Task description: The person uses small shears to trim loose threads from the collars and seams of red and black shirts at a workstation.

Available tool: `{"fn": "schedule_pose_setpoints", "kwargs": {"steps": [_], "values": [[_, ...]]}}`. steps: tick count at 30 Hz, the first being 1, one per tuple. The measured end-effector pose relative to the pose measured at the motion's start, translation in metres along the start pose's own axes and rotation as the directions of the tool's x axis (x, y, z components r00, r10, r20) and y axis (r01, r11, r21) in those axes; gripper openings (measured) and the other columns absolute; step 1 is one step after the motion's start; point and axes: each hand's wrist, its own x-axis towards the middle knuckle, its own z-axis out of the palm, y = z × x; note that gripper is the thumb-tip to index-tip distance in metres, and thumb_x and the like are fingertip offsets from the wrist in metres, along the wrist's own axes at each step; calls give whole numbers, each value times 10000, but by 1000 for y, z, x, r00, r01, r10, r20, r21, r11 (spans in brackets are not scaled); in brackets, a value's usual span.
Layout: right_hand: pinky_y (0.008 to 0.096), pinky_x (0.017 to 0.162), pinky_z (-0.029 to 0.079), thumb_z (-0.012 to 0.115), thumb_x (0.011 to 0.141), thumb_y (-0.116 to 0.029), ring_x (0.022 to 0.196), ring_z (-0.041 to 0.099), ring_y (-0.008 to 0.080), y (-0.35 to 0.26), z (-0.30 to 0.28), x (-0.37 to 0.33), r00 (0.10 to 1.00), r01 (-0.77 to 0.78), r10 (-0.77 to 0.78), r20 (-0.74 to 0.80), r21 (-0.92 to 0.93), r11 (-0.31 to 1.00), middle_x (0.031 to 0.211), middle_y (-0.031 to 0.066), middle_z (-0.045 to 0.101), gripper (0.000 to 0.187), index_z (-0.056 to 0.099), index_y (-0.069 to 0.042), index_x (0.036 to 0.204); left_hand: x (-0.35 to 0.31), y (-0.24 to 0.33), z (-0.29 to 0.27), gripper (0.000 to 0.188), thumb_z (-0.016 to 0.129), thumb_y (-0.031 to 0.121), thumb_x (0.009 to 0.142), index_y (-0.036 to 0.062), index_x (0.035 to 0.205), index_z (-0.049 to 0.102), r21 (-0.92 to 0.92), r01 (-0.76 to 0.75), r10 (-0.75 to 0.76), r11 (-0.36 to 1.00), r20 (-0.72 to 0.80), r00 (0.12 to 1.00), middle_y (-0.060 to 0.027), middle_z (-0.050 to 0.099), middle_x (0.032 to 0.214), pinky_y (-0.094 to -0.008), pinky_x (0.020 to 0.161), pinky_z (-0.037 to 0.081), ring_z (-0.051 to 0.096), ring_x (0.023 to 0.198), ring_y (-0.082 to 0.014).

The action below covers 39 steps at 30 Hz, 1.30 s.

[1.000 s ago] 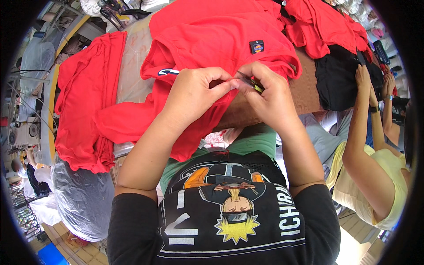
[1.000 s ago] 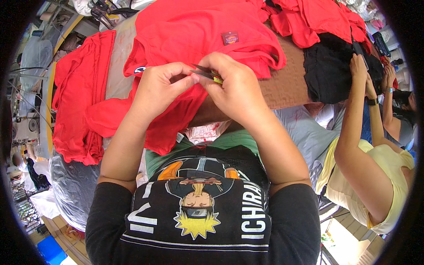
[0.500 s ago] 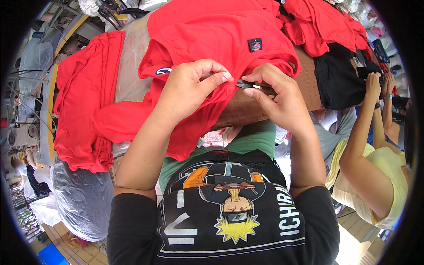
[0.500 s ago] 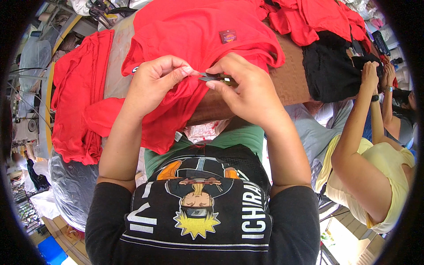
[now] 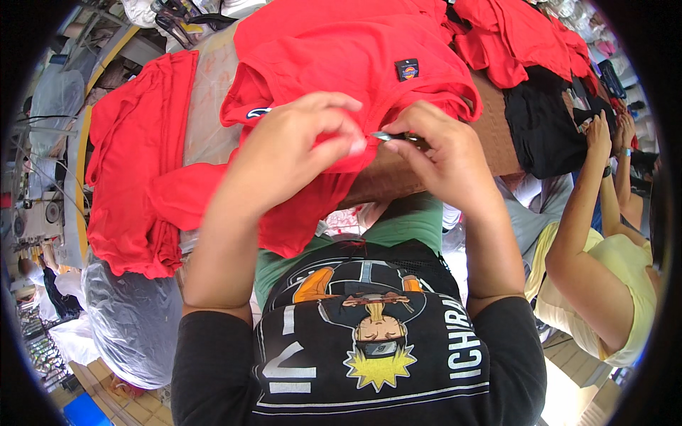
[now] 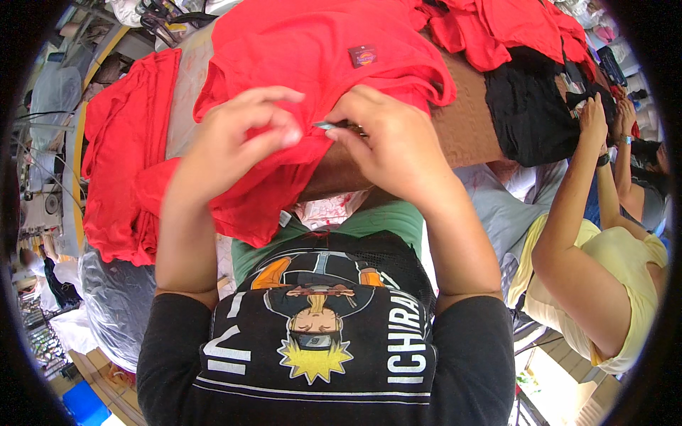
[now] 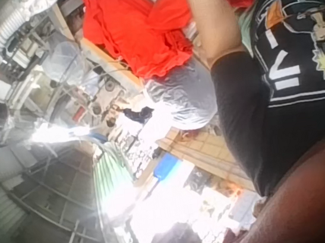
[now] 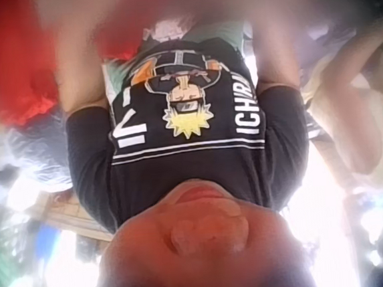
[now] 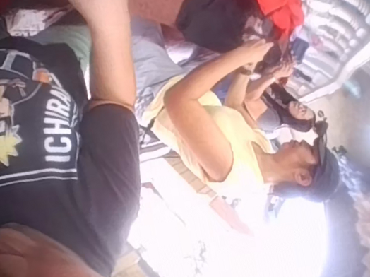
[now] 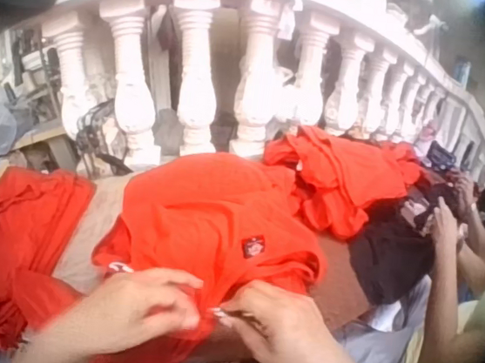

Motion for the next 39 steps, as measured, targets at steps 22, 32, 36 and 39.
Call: {"fn": "schedule_pose_setpoints", "kwargs": {"steps": [22, 32, 36, 39], "values": [[295, 652, 488, 733, 728, -7, 728, 634, 212, 14, 45, -17, 988, -104, 132, -74, 309, 945, 794, 109, 629, 243, 667, -23, 961, -10, -8, 42, 167, 711, 88, 833, -20, 960, 712, -148, 208, -236, 967, -210, 949, -91, 704, 925, -256, 786, 498, 650, 844, -137], [283, 650, 481, 747, 772, -48, 709, 607, 141, 11, 46, -15, 976, -186, 218, -13, 481, 857, 796, 83, 649, 166, 652, 4, 898, -5, -8, 42, 119, 689, 89, 853, 2, 934, 679, -215, 45, -124, 976, -370, 921, -94, 699, 786, -257, 619, 520, 657, 658, -147], [268, 639, 472, 754, 802, -94, 695, 580, 99, 20, 46, -12, 956, -283, 273, 105, 566, 774, 792, 65, 660, 168, 657, 5, 896, -2, -2, 43, 106, 686, 82, 863, 0, 924, 661, -175, -99, 17, 980, -419, 908, -98, 697, 765, -246, 608, 520, 662, 658, -125], [273, 635, 481, 764, 783, -106, 683, 608, 130, 16, 37, -10, 966, -252, 249, 68, 446, 859, 789, 76, 662, 180, 661, -3, 888, 2, -11, 40, 110, 684, 93, 867, -1, 921, 668, -231, 18, -97, 973, -334, 938, -97, 696, 759, -247, 604, 522, 675, 676, -127]]}}
